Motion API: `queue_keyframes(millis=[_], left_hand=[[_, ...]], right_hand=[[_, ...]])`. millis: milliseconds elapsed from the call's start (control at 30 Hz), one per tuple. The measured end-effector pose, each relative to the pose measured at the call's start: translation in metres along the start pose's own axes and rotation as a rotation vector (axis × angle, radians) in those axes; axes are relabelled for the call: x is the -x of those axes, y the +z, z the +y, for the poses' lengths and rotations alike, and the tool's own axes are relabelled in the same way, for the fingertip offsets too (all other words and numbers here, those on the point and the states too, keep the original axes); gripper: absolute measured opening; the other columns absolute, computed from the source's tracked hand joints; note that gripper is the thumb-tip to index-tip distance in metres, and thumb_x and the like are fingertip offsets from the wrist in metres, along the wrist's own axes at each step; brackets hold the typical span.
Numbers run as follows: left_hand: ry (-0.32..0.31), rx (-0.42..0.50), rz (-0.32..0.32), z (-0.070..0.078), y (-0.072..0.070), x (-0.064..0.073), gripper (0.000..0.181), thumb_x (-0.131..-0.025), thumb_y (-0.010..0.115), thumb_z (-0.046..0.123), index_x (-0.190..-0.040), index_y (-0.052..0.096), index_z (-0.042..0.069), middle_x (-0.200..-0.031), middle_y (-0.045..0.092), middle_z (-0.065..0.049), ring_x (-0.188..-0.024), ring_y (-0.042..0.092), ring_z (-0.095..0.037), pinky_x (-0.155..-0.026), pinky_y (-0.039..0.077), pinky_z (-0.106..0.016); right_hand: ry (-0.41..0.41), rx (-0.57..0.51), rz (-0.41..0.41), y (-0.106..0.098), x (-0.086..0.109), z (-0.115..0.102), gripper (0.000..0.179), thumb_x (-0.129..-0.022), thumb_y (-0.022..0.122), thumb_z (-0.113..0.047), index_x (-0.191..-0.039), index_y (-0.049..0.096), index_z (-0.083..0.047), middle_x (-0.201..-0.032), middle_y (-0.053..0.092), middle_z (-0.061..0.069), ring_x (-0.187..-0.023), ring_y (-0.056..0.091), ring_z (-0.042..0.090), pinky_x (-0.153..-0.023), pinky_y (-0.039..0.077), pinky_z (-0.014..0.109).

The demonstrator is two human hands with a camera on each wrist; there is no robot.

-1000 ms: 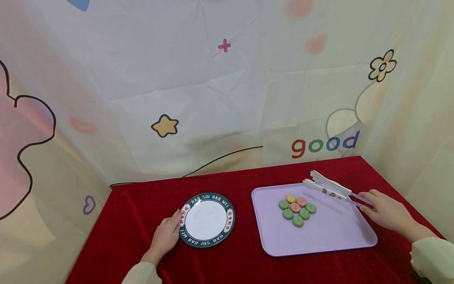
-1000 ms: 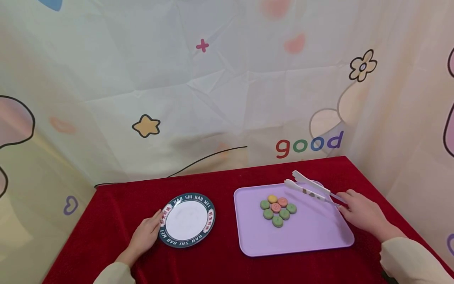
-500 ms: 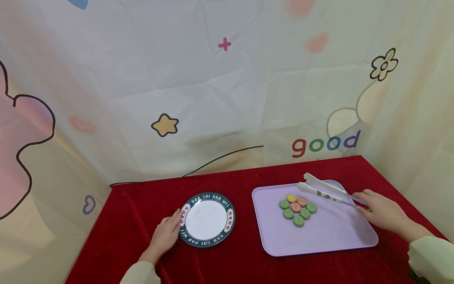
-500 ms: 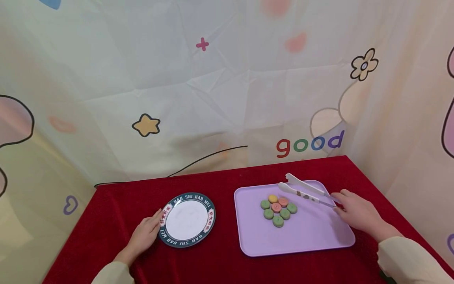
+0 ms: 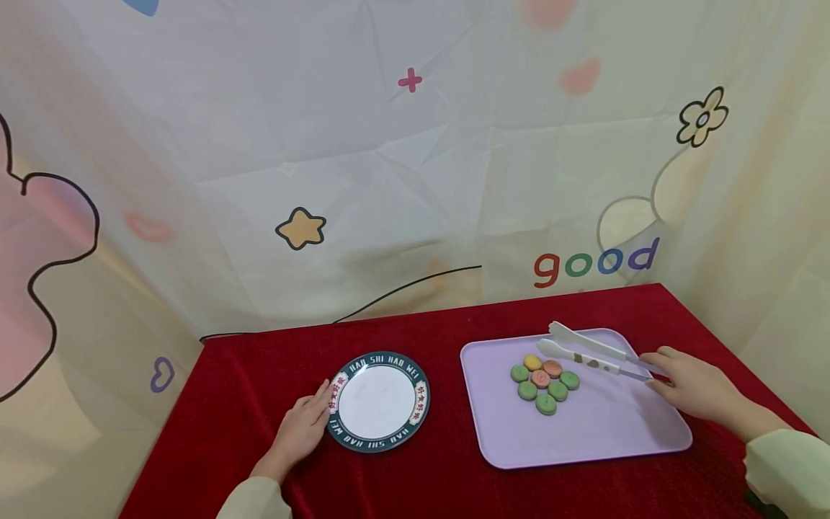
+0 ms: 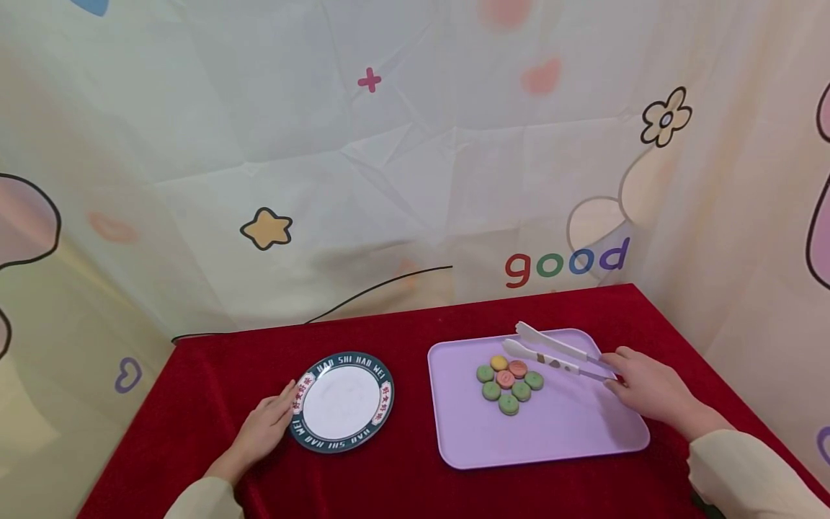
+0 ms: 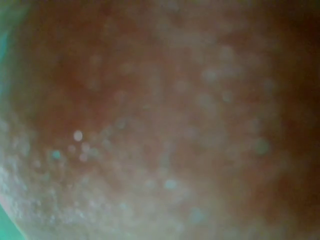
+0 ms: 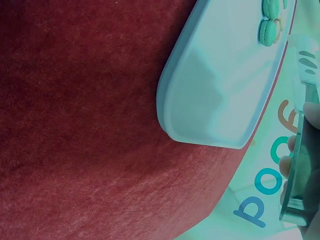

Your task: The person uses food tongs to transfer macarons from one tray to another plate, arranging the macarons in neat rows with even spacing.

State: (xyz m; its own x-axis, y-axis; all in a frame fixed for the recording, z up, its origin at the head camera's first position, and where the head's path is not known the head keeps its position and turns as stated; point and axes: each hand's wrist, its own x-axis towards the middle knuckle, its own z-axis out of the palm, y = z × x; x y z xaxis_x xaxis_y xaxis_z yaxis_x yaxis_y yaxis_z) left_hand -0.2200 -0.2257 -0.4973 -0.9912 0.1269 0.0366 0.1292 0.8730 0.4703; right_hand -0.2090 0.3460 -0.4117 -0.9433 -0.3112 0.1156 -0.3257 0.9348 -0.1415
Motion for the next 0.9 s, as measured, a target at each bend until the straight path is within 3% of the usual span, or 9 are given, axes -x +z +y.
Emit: queue_keyframes(millis=[267,633,900], left_hand=[[-0.008,-0.009,-0.008,0.000,0.000,-0.001,0.046,-0.092,0.043,0.021,-0.136,0.034,0.011,-0.143,0.031,-0.008,-0.121,0.035,-0.031,-0.099,0.029,-0.054],[-0.016,-0.006,-0.009,0.001,-0.001,0.001,0.047,-0.092,0.043,0.020,-0.136,0.034,0.011,-0.143,0.031,-0.008,-0.121,0.035,-0.031,-0.099,0.029,-0.053],[-0.025,-0.013,-0.021,0.001,0.000,0.000,0.047,-0.092,0.042,0.022,-0.137,0.032,0.013,-0.144,0.030,-0.007,-0.122,0.034,-0.030,-0.100,0.028,-0.053]], right_hand=[[0.008,0.000,-0.037,-0.003,-0.003,-0.005,0.039,-0.072,0.068,-0.015,-0.107,0.059,0.001,-0.086,0.057,0.007,-0.072,0.053,0.014,-0.054,0.045,0.023],[-0.015,0.000,-0.049,-0.008,-0.008,-0.010,0.035,-0.072,0.068,-0.014,-0.104,0.061,0.000,-0.083,0.056,0.005,-0.066,0.046,0.010,-0.049,0.037,0.018],[-0.033,-0.002,-0.070,-0.010,-0.012,-0.016,0.033,-0.072,0.069,-0.015,-0.102,0.062,-0.003,-0.081,0.055,0.001,-0.064,0.044,0.008,-0.049,0.037,0.018]])
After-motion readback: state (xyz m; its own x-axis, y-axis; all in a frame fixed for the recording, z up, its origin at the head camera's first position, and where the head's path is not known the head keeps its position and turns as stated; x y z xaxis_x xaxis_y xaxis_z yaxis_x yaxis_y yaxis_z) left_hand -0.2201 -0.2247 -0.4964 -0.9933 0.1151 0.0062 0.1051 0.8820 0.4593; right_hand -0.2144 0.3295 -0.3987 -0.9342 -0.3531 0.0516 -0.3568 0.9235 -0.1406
